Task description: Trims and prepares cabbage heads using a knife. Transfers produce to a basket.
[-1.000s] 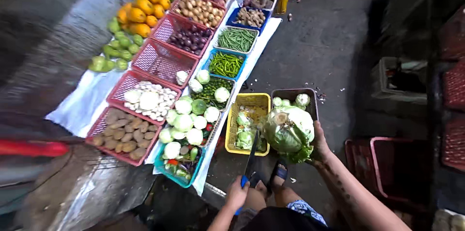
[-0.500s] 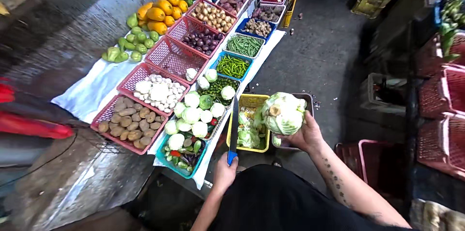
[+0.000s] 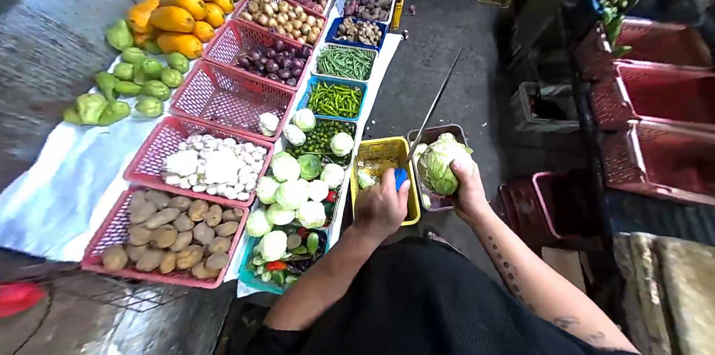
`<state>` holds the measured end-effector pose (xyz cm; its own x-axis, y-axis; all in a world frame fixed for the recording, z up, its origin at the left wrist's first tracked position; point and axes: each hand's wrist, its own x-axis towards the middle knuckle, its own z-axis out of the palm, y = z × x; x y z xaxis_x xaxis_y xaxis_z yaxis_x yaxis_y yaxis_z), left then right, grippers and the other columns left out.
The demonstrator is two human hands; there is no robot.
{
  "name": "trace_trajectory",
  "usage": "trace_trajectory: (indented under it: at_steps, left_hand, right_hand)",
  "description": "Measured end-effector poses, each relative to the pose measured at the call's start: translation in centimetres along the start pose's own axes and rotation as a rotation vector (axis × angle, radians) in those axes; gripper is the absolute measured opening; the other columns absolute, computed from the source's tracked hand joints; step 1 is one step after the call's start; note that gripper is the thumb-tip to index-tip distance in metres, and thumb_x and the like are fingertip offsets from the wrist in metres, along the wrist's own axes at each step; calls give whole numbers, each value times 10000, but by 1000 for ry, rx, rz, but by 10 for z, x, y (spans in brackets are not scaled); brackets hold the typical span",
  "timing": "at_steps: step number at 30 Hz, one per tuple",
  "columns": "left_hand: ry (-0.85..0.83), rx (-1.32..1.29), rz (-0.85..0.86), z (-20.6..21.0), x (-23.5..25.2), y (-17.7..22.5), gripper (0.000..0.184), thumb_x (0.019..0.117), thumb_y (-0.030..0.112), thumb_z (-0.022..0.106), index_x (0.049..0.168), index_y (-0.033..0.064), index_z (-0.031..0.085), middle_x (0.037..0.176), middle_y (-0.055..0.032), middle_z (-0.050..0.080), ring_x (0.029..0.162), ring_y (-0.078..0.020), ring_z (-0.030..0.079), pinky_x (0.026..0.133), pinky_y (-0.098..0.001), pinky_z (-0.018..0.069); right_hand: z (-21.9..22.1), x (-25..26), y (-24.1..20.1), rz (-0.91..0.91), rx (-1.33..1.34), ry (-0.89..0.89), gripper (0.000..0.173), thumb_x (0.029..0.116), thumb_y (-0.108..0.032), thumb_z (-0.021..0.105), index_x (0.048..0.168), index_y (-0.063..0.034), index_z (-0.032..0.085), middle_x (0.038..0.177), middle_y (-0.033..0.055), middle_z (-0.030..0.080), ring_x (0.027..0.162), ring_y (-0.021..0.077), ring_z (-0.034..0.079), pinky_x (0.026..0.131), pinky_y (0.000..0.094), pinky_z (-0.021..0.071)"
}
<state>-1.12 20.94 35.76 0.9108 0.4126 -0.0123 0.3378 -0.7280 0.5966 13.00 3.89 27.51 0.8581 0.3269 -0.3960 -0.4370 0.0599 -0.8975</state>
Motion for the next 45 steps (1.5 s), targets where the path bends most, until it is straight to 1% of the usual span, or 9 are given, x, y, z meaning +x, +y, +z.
trace_trajectory:
  at_steps: [4, 8, 11, 19, 26, 32, 36, 41, 45]
  left_hand:
    - [428, -153, 252, -12, 20, 4, 382, 1031, 317, 552, 1216, -14, 596, 746, -75, 672, 621, -200, 668, 562, -406, 573]
    - [-402, 74, -131, 46, 26, -35, 486, 1090, 438, 417, 1383, 58, 494, 1033, -193, 721, 1004, -385, 718, 864, -577, 564]
    - [-604, 106, -233, 45, 38, -38, 507, 1093, 439, 406, 1421, 61, 492, 1158, -205, 697, 1120, -386, 681, 935, -583, 538]
    - [353, -66, 96, -29, 45, 21, 325, 1031, 328, 583, 1156, 28, 602, 702, -53, 645, 577, -207, 653, 503, -396, 545]
    - [-528, 86, -382, 83, 34, -53, 501, 1088, 429, 399, 1419, 62, 483, 1173, -202, 698, 1111, -389, 686, 929, -598, 537]
    - [-185, -31, -299, 13, 59, -11, 398, 1073, 408, 492, 1251, 59, 564, 909, -161, 696, 870, -344, 712, 754, -562, 571]
    - [144, -238, -159, 8, 51, -3, 415, 992, 421, 629, 1151, 37, 629, 776, -79, 667, 681, -217, 672, 632, -454, 583]
    - [68, -517, -289, 40, 41, -9, 641, 826, 578, 788, 1120, 24, 654, 902, -74, 690, 803, -170, 679, 770, -406, 595]
    - [-17, -873, -290, 43, 44, -8, 475, 869, 372, 816, 1109, -6, 659, 891, -81, 713, 744, -142, 697, 704, -338, 611]
  right_hand:
    - [18, -8, -3, 35, -36, 101, 894, 915, -581, 669, 1566, -197, 193, 1187, 233, 652, 890, 385, 725, 662, 540, 639]
    - [22, 1, 0, 59, -106, 125, 889, 908, -535, 710, 1567, -207, 212, 1188, 226, 653, 885, 384, 725, 660, 540, 637]
    - [17, 17, 20, 105, -110, 105, 813, 961, -475, 667, 1557, -157, 215, 1172, 233, 652, 876, 373, 724, 645, 525, 639]
    - [8, 37, 20, 97, -105, 10, 916, 900, -553, 703, 1560, -157, 206, 1163, 223, 667, 874, 365, 731, 635, 526, 641]
    - [7, 59, 17, 84, -130, -57, 901, 904, -487, 723, 1563, -166, 201, 1206, 226, 643, 885, 372, 728, 629, 533, 642]
    - [-12, 58, 28, 208, 83, -231, 831, 955, -615, 565, 1548, -140, 226, 1285, 229, 604, 996, 399, 698, 695, 559, 629]
    - [-21, 44, 9, 231, 338, -385, 1072, 654, -834, 723, 1391, -105, 450, 1192, 187, 673, 954, 347, 720, 690, 514, 631]
    - [-23, 30, -10, 195, 549, -609, 1005, 595, -874, 713, 1308, -177, 597, 1175, 154, 695, 998, 312, 708, 756, 502, 617]
    - [-27, 22, -19, 216, 668, -712, 998, 583, -887, 698, 1276, -171, 643, 1164, 152, 703, 999, 310, 707, 755, 507, 611]
